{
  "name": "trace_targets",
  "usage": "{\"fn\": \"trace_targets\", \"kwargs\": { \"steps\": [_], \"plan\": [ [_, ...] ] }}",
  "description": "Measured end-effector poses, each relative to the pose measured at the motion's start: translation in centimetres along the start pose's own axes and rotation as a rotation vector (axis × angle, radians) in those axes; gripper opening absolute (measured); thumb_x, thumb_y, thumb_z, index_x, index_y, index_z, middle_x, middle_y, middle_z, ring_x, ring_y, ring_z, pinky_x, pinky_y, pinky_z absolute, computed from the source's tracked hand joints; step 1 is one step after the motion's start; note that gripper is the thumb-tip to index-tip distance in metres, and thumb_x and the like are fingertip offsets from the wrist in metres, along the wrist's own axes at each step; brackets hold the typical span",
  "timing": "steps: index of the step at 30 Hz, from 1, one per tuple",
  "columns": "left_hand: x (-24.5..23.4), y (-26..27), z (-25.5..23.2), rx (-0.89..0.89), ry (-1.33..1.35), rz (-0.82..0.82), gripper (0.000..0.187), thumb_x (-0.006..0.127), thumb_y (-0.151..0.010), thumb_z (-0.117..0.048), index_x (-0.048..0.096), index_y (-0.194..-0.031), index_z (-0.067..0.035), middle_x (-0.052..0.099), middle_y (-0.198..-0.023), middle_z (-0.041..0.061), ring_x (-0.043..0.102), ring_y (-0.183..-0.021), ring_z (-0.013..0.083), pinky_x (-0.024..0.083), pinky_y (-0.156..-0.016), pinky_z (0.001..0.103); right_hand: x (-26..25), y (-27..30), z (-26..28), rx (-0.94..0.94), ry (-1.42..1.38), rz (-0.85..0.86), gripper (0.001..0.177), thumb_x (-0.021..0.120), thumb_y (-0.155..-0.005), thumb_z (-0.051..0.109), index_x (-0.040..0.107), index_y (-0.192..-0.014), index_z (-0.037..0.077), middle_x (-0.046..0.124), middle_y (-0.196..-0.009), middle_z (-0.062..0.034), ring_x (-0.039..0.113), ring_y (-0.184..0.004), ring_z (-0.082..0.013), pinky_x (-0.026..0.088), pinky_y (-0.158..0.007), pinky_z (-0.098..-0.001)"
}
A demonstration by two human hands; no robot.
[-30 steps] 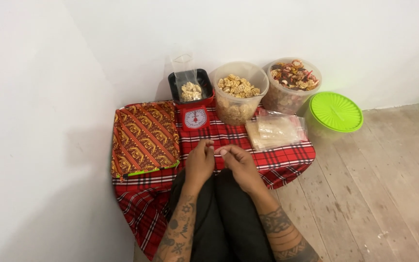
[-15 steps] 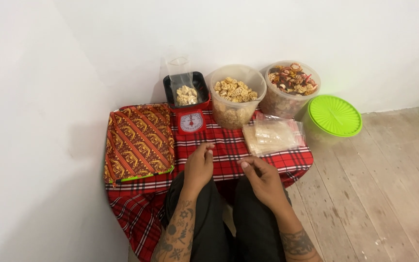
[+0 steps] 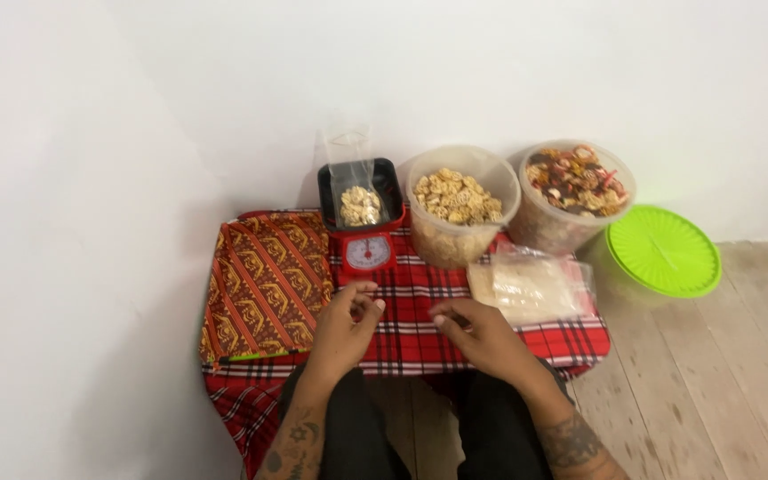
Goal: Packing snacks from large containers into small plastic bags and weighing them on a scale.
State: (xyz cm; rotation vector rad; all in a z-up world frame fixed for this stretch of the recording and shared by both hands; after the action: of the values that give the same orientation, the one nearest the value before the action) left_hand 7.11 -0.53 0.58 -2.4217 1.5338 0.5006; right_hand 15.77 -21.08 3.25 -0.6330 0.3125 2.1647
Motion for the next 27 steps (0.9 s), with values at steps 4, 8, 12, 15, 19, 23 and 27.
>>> {"fn": "trace_targets", "kwargs": {
  "steps": [4, 8, 12, 15, 19, 23, 27],
  "plan": [
    [-2.2, -4.2, -2.5, 0.095, -0.106, -0.051, 0.035, 0.068, -0.091, -0.027, 0.065, -0.119, -0.006, 0.073, -0.094, 0.021, 0.069, -0.096, 0.0430, 0.052, -0.083, 0.053, 0.1, -5.4, 3.1, -0.155, 0.078, 0.065, 0.024, 0.068, -0.092, 0.015, 0.075, -0.111, 0.001, 0.076, -0.091, -0.0283, 0.071, -0.092, -0.0505, 0.056, -0.081, -0.0589],
    [-2.9, -10.4, -1.8, 0.205, -0.243, -0.202, 0.041, 0.069, -0.089, -0.026, 0.062, -0.123, -0.005, 0.070, -0.102, 0.020, 0.065, -0.102, 0.0424, 0.050, -0.088, 0.053, 1.8, -12.1, 2.4, -0.263, 0.062, 0.040, 0.033, 0.069, -0.091, 0.017, 0.068, -0.122, 0.005, 0.074, -0.110, -0.0246, 0.072, -0.092, -0.0447, 0.056, -0.085, -0.0549],
    [-2.8, -14.6, 0.1, 0.159, -0.443, -0.306, 0.045, 0.063, -0.090, -0.027, 0.057, -0.130, -0.008, 0.065, -0.115, 0.015, 0.059, -0.116, 0.0378, 0.045, -0.096, 0.053, 3.5, -17.4, 0.9, -0.161, 0.059, -0.032, 0.055, 0.070, -0.090, 0.028, 0.056, -0.141, 0.016, 0.069, -0.132, -0.0144, 0.074, -0.097, -0.0371, 0.056, -0.085, -0.0535],
    [-2.1, -14.2, 1.2, 0.187, -0.523, -0.337, 0.049, 0.062, -0.095, -0.026, 0.050, -0.137, -0.003, 0.059, -0.125, 0.023, 0.051, -0.126, 0.0429, 0.039, -0.103, 0.060, 4.5, -20.0, -0.6, -0.073, 0.046, -0.053, 0.058, 0.071, -0.090, 0.028, 0.053, -0.143, 0.016, 0.064, -0.136, -0.0216, 0.062, -0.122, -0.0458, 0.050, -0.102, -0.0554],
    [-1.6, -14.0, 1.9, 0.168, -0.530, -0.306, 0.049, 0.056, -0.102, -0.028, 0.046, -0.141, 0.001, 0.057, -0.130, 0.028, 0.046, -0.132, 0.0449, 0.034, -0.108, 0.063, 5.1, -20.9, -0.1, -0.063, 0.102, -0.006, 0.061, 0.066, -0.091, 0.029, 0.047, -0.146, 0.011, 0.060, -0.137, -0.0287, 0.057, -0.126, -0.0499, 0.048, -0.105, -0.0593],
    [-1.2, -14.9, 2.3, 0.090, -0.526, -0.253, 0.050, 0.052, -0.103, -0.026, 0.043, -0.144, 0.003, 0.056, -0.135, 0.030, 0.033, -0.145, 0.0458, 0.015, -0.115, 0.066, 5.8, -22.3, -1.5, -0.032, 0.143, -0.006, 0.059, 0.064, -0.091, 0.033, 0.049, -0.144, 0.013, 0.065, -0.130, -0.0284, 0.061, -0.121, -0.0484, 0.051, -0.101, -0.0582],
    [-1.5, -15.4, 1.9, 0.019, -0.336, -0.319, 0.045, 0.054, -0.101, -0.023, 0.048, -0.138, 0.001, 0.066, -0.126, 0.026, 0.033, -0.147, 0.0414, 0.003, -0.117, 0.068, 5.4, -21.3, -0.5, 0.022, -0.037, -0.060, 0.051, 0.060, -0.091, 0.023, 0.054, -0.140, 0.011, 0.070, -0.125, -0.0254, 0.064, -0.120, -0.0433, 0.052, -0.100, -0.0538]
  ]
}}
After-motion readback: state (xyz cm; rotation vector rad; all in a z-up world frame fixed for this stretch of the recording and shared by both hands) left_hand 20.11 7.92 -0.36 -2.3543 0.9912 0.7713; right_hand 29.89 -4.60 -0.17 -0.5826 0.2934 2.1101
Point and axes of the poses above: each hand's wrist, its own y-axis away from the middle knuckle, its own x-axis out of the palm, z = x × y, the point moved 4 cm from there along -y, towards the middle knuckle
